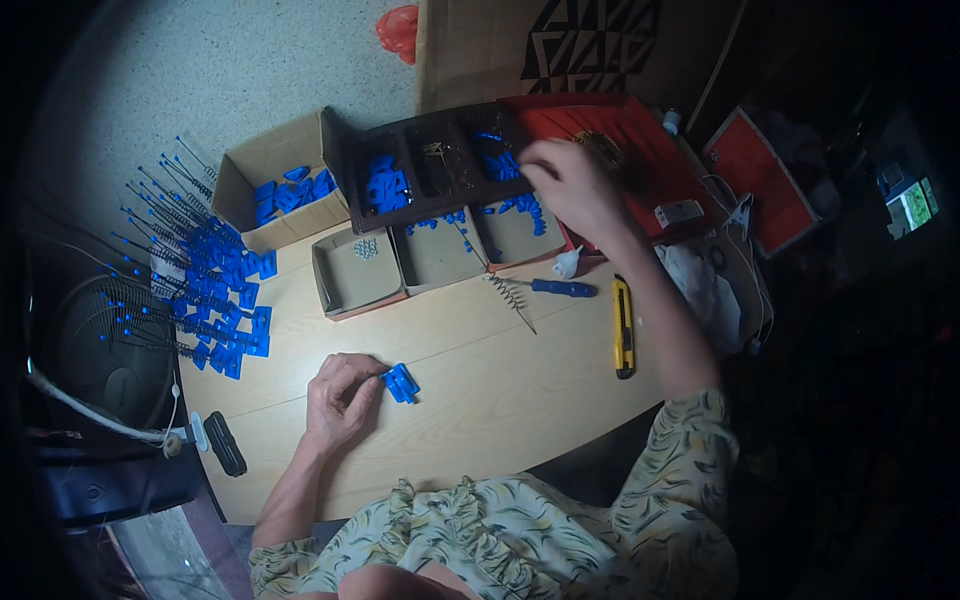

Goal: The person assembles small blue plastic components with screws and springs using a screwdriver and applies glue from a bottle to secure the parts.

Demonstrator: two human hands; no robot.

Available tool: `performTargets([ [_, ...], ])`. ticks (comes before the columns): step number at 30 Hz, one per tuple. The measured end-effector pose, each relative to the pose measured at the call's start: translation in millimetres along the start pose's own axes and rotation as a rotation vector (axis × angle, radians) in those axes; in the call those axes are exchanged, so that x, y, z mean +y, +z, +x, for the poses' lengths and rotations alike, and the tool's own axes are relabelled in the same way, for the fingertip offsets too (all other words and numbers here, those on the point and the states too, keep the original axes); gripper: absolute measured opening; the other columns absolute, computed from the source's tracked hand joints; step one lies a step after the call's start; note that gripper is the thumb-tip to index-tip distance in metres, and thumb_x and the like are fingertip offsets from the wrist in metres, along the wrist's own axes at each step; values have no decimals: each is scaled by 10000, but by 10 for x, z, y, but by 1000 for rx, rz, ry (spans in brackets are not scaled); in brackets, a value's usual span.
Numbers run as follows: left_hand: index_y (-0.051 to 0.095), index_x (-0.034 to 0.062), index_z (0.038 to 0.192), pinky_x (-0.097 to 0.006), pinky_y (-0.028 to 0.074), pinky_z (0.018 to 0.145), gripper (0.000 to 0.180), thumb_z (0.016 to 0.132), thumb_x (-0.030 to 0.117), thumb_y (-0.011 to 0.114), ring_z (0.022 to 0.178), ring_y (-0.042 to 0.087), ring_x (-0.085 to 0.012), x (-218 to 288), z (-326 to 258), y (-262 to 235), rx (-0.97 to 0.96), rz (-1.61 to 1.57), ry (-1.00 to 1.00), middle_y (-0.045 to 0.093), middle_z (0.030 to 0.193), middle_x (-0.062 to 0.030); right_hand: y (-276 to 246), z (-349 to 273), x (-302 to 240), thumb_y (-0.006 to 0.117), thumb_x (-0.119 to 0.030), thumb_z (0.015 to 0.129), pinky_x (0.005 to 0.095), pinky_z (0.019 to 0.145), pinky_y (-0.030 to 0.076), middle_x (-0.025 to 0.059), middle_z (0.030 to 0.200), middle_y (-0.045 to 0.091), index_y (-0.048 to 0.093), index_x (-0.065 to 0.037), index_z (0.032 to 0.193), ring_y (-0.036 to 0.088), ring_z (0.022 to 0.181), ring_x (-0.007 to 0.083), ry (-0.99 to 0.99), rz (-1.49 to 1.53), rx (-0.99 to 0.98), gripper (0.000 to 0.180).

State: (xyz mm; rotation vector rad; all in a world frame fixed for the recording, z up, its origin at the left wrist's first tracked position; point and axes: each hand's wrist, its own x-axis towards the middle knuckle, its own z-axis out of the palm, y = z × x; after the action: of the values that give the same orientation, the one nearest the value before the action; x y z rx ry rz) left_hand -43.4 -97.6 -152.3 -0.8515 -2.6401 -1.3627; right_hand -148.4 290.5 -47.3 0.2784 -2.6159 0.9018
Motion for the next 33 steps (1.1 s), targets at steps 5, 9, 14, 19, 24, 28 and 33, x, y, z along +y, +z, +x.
performTargets([
  [5, 755, 50, 996, -354, 536, 724, 147, 849, 49, 750, 788, 656, -259, 39, -15, 22, 24, 6, -75, 727, 888, -102, 787, 1073, 203, 615, -36, 890, 440, 896, 550, 224, 1083, 718, 727, -7, 1118, 698, 1035, 376, -34, -250, -315, 255],
  [9, 764, 58, 984, -348, 532, 683, 131, 854, 66, 760, 738, 648, -249, 20, -24, 13, 32, 5, -93, 723, 840, -97, 1442, 1359, 237, 607, -4, 854, 466, 948, 535, 234, 1093, 707, 745, -35, 1078, 671, 1087, 395, 60, -355, -290, 266],
  [14, 761, 56, 990, -347, 533, 686, 137, 853, 66, 764, 747, 655, -246, -5, -24, 5, 25, -2, -75, 726, 848, -100, 1763, 1497, 316, 626, -35, 860, 490, 1008, 482, 227, 1139, 671, 755, -74, 992, 611, 1158, 397, 25, -561, -302, 188],
  [19, 757, 47, 993, -342, 548, 717, 143, 849, 50, 756, 776, 673, -249, 14, -4, -6, 42, -28, -87, 738, 877, -99, 1762, 1505, 412, 596, -16, 851, 472, 1008, 465, 188, 1108, 719, 748, -51, 977, 632, 1157, 334, -43, -592, -333, 200],
  [24, 757, 44, 977, -340, 556, 746, 156, 832, 8, 713, 800, 685, -247, 4, 0, -15, 67, -57, -107, 745, 891, -95, 1791, 1519, 400, 620, -21, 835, 498, 1014, 464, 200, 1073, 724, 745, -42, 959, 657, 1125, 345, -153, -663, -356, 177],
  [28, 752, 38, 945, -351, 557, 751, 192, 794, -9, 643, 792, 683, -244, -36, -23, -34, 53, -77, -96, 744, 879, -90, 1731, 1498, 397, 701, -81, 815, 501, 904, 517, 205, 955, 723, 721, -28, 883, 693, 982, 385, -46, -534, -228, 89],
  [33, 755, 32, 948, -361, 564, 751, 163, 814, 1, 667, 796, 694, -258, 16, 0, -49, 34, -99, -72, 746, 884, -111, 1447, 1402, 355, 739, -91, 823, 497, 835, 551, 212, 951, 722, 737, -39, 893, 708, 952, 396, 57, -345, -197, 86],
])
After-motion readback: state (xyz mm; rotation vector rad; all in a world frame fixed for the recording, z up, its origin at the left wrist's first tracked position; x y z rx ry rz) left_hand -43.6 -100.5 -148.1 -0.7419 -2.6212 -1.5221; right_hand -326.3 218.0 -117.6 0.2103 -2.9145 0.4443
